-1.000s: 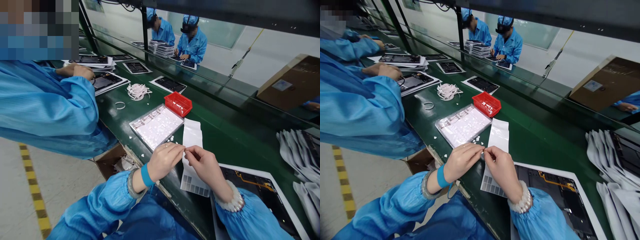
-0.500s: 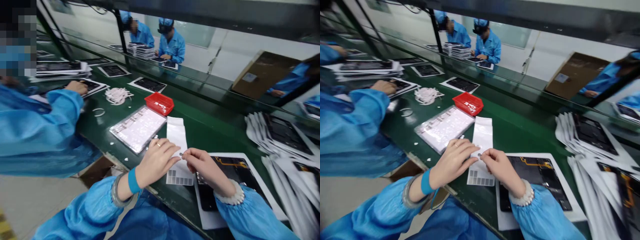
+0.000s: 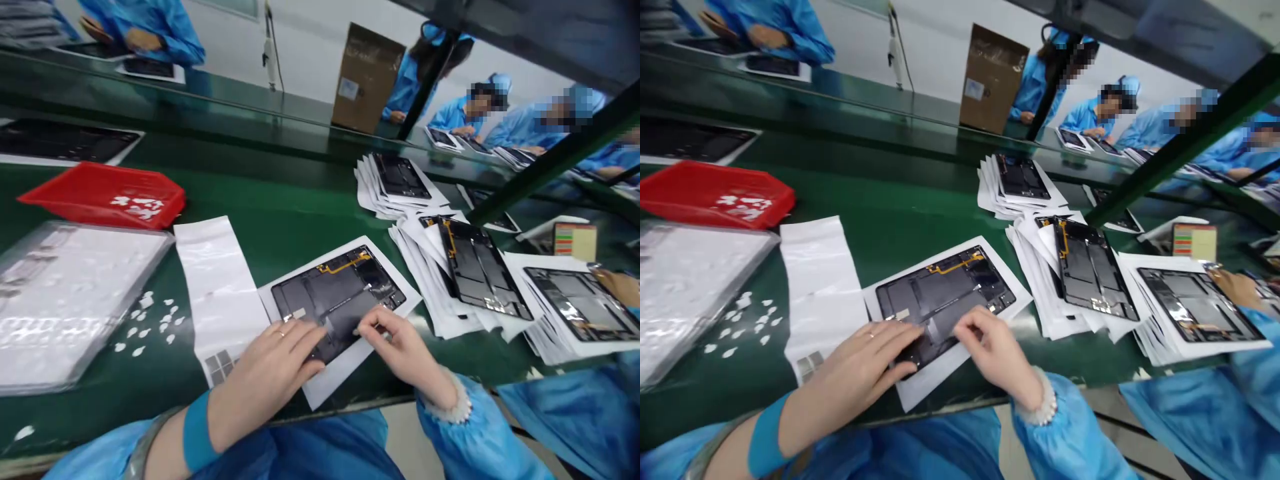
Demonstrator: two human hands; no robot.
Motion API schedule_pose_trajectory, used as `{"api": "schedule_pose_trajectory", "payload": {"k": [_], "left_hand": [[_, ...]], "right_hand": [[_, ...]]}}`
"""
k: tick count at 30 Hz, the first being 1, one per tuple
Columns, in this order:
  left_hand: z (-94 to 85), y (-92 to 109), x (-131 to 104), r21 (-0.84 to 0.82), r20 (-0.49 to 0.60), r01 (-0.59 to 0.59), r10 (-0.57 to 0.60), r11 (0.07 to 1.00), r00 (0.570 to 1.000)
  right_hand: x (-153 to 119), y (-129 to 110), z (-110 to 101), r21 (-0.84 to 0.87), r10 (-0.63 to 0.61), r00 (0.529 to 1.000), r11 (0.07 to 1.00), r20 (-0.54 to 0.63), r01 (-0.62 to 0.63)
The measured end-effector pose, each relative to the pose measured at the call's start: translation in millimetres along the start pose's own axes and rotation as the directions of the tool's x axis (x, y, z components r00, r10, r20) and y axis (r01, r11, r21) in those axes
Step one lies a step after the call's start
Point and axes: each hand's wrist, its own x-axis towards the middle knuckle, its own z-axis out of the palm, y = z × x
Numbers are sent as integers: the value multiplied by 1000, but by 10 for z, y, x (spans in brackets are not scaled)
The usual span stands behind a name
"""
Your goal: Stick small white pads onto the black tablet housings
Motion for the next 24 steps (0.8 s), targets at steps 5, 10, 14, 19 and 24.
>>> {"api": "schedule_pose_trajectory", "payload": {"k": [5, 10, 14, 19, 24], "left_hand": [[129, -29, -18, -26, 140, -110, 113, 994, 984], [131, -55, -13, -48, 164, -88, 95, 995, 982], [136, -59, -17, -43, 166, -93, 98, 995, 981], [146, -74, -18, -59, 161, -97, 106, 994, 981], [145, -78, -13, -55, 165, -88, 96, 995, 982]], "right_hand": [[32, 573, -585, -372, 103, 977, 913, -186, -167], [175, 624, -610, -380, 115, 993, 920, 25, -97], [217, 566, -485, -386, 120, 986, 920, 114, -67], [262, 539, -461, -473, 159, 976, 878, 146, -72], [272, 370, -387, -728, 120, 980, 685, 156, 31]]}}
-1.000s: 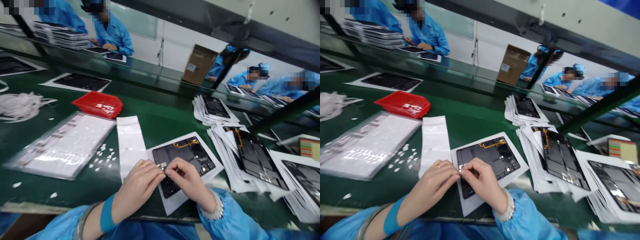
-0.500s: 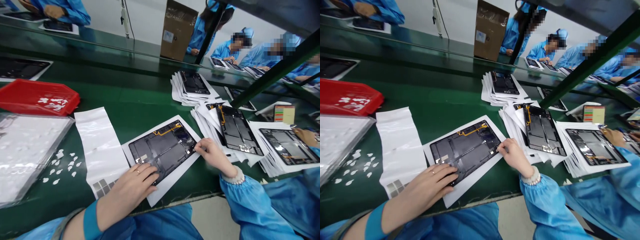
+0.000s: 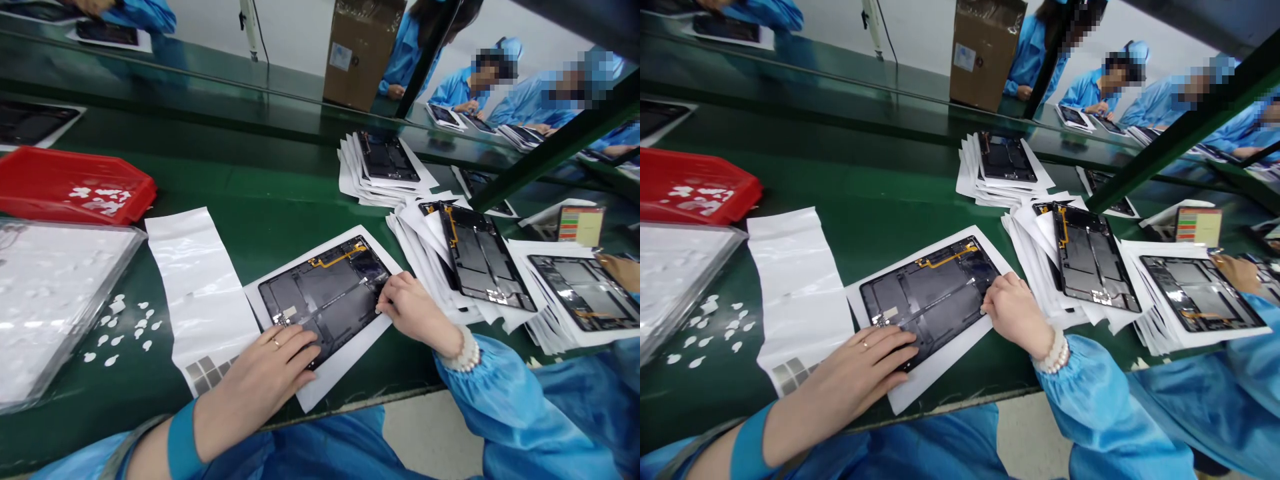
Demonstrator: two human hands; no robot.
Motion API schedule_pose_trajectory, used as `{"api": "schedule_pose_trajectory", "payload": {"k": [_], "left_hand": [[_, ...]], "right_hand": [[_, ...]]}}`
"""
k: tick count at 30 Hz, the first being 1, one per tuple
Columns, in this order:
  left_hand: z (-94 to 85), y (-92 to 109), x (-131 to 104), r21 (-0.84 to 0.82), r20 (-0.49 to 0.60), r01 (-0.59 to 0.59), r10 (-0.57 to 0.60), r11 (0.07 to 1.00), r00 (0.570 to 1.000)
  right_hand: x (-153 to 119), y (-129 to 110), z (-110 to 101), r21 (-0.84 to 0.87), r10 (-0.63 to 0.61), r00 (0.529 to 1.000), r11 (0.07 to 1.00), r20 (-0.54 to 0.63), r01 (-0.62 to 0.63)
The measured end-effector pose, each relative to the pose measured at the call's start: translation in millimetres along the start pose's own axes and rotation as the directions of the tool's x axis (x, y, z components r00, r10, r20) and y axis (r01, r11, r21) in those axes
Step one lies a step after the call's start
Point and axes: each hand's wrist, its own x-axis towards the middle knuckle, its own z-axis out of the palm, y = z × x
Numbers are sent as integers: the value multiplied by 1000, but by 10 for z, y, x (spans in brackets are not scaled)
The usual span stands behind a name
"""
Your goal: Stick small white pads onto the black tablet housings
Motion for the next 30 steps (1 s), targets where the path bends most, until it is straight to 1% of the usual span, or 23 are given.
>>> {"api": "schedule_pose_trajectory", "payload": {"k": [3, 5, 7, 8, 10, 11, 12, 13, 14, 15, 16, 18, 20, 21, 22, 23, 24, 25, 26, 27, 28, 29, 30], "left_hand": [[14, -2, -5, -5, 4, 1, -1, 1000, 1000], [28, -3, -12, -15, 4, 4, -4, 1000, 1000], [39, -4, -20, -26, -3, 3, -3, 1000, 1000], [41, -6, -23, -29, -6, 0, 0, 1000, 1000], [33, -10, -29, -33, -5, -8, 8, 999, 1000], [25, -13, -31, -33, -2, -11, 11, 999, 1000], [17, -17, -34, -32, 3, -13, 13, 999, 1000], [9, -23, -37, -29, 3, -16, 16, 999, 1000], [6, -29, -41, -24, 4, -18, 18, 1000, 1000], [9, -35, -47, -18, 10, -24, 25, 1000, 1000], [21, -40, -54, -11, 20, -35, 35, 999, 999], [69, -43, -73, 14, 32, -53, 53, 998, 998], [132, -33, -93, 56, 14, -56, 55, 997, 998], [157, -25, -100, 87, -6, -54, 55, 995, 998], [172, -14, -104, 117, -28, -50, 54, 992, 998], [173, -1, -105, 141, -59, -54, 63, 989, 996], [162, 11, -104, 154, -94, -67, 82, 986, 992], [140, 24, -100, 158, -136, -92, 114, 983, 984], [111, 34, -94, 156, -182, -121, 149, 980, 972], [83, 42, -88, 152, -235, -147, 180, 977, 955], [60, 46, -82, 150, -282, -168, 205, 974, 937], [47, 45, -77, 150, -309, -175, 215, 973, 926], [50, 40, -71, 148, -319, -169, 208, 974, 925]], "right_hand": [[-37, -154, -38, -261, -41, 999, 965, -24, 33], [-49, -203, -70, -342, -28, 1000, 939, -15, 21], [-25, -171, -118, -338, 3, 1000, 941, 29, 7], [5, -124, -146, -304, 21, 997, 953, 76, 3], [100, 12, -197, -184, 70, 983, 982, 168, -38], [160, 88, -211, -131, 108, 981, 988, 161, -87], [223, 160, -213, -104, 155, 982, 984, 105, -145], [286, 222, -199, -103, 203, 979, 974, 18, -200], [344, 272, -170, -124, 237, 968, 962, -78, -245], [395, 307, -129, -153, 245, 957, 951, -152, -268], [435, 328, -80, -177, 235, 954, 947, -186, -268], [479, 333, 18, -183, 194, 966, 957, -168, -224], [481, 302, 69, -164, 151, 975, 970, -163, -178], [474, 278, 63, -161, 140, 973, 972, -181, -170], [469, 252, 30, -162, 137, 965, 971, -226, -175], [474, 225, -31, -160, 130, 945, 970, -299, -184], [498, 198, -123, -154, 119, 906, 968, -405, -196], [551, 170, -243, -142, 102, 837, 967, -537, -209], [640, 141, -386, -122, 80, 736, 969, -672, -217], [770, 110, -546, -95, 58, 615, 973, -786, -212], [944, 75, -713, -59, 48, 498, 978, -866, -198], [1156, 34, -875, -11, 63, 403, 984, -913, -179], [1402, -13, -1021, 51, 103, 350, 987, -931, -155]]}}
